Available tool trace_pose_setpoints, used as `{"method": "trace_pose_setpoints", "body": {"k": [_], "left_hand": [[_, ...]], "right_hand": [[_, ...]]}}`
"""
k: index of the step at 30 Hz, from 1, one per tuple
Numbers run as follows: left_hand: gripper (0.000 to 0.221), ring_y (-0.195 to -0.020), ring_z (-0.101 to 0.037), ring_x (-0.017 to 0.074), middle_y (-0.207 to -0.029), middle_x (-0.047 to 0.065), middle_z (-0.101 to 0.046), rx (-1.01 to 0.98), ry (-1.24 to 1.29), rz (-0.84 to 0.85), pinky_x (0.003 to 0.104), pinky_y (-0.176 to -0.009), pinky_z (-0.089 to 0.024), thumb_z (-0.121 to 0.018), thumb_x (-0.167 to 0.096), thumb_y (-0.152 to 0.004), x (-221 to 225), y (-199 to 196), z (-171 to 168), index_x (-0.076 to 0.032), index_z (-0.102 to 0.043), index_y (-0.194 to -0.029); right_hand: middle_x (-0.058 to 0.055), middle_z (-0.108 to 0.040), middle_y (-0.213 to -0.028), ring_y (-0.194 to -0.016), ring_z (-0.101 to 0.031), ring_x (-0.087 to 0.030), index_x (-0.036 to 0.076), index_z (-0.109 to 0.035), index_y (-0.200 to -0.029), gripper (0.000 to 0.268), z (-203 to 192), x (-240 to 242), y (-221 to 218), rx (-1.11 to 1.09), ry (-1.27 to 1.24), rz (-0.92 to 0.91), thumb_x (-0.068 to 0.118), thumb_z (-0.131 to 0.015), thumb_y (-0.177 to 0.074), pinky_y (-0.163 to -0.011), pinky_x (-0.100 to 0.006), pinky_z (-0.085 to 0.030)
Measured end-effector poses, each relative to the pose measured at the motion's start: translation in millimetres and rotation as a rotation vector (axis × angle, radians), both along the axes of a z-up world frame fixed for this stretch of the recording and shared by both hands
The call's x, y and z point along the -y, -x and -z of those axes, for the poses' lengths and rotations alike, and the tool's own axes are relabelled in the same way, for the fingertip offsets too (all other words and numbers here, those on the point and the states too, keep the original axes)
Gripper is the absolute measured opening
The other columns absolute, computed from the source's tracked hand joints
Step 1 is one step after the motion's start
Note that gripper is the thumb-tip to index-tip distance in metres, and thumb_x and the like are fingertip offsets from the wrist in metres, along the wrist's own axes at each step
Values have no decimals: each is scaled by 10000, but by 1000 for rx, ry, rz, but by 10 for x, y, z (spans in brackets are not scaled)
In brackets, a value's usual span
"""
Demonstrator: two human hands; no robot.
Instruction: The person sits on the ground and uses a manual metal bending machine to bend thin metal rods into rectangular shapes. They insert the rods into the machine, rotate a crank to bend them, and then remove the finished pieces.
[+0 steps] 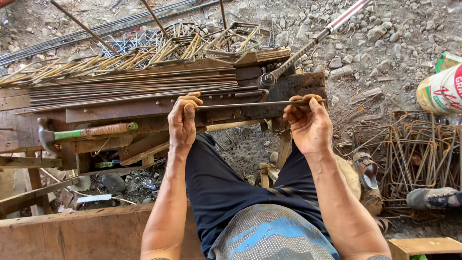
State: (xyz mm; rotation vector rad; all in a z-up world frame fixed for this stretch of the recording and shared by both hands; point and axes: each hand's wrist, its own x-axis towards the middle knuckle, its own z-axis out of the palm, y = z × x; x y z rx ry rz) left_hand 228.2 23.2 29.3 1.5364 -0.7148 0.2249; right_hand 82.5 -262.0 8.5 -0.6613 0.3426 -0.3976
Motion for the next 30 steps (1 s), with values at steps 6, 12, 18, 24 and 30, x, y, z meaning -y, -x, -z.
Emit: {"method": "trace_pose_setpoints", "body": {"k": [6,12,18,24,30], "left_hand": [[355,-992,-692,347,-857,145,-677,-38,-16,-96,482,-952,-503,-438,-262,-1073,73,20,-109,-27,-611,-872],[427,-844,-703,164,-833,85,-708,-309,123,-4,314,-832,-556,-359,-401,-1083,215,9,-727,-51,-603,-1108],[271,-836,-759,305,-853,187,-667,-803,268,212,298,-657,-629,-499,-175,-1032,12,255,-301,11,-550,-1223],[249,-822,-751,351,-857,231,-661,-857,394,254,468,-745,-643,-512,-74,-1009,2,587,-89,65,-566,-1208],[324,-872,-734,404,-933,272,-653,-877,465,298,528,-782,-632,-559,-20,-971,-50,781,-105,97,-553,-1273]], "right_hand": [[-250,-691,-1057,-904,-742,-358,77,-580,-1053,168,-267,-63,-130,-31,5,74,196,-460,-1051,-795,-426,-656],[-229,-716,-1031,-889,-754,-329,85,-642,-1004,184,-568,319,-408,16,-64,138,232,-531,-1019,-784,-402,-680],[-194,-730,-978,-851,-766,-274,77,-668,-965,170,-430,468,-263,-120,-67,201,212,-566,-991,-781,-358,-693],[-189,-732,-994,-862,-767,-265,81,-670,-974,170,-334,436,8,-154,-59,200,210,-564,-1004,-790,-345,-697],[-200,-731,-986,-858,-769,-278,75,-672,-969,170,-227,441,149,-148,-61,198,204,-570,-1011,-783,-356,-696]]}}
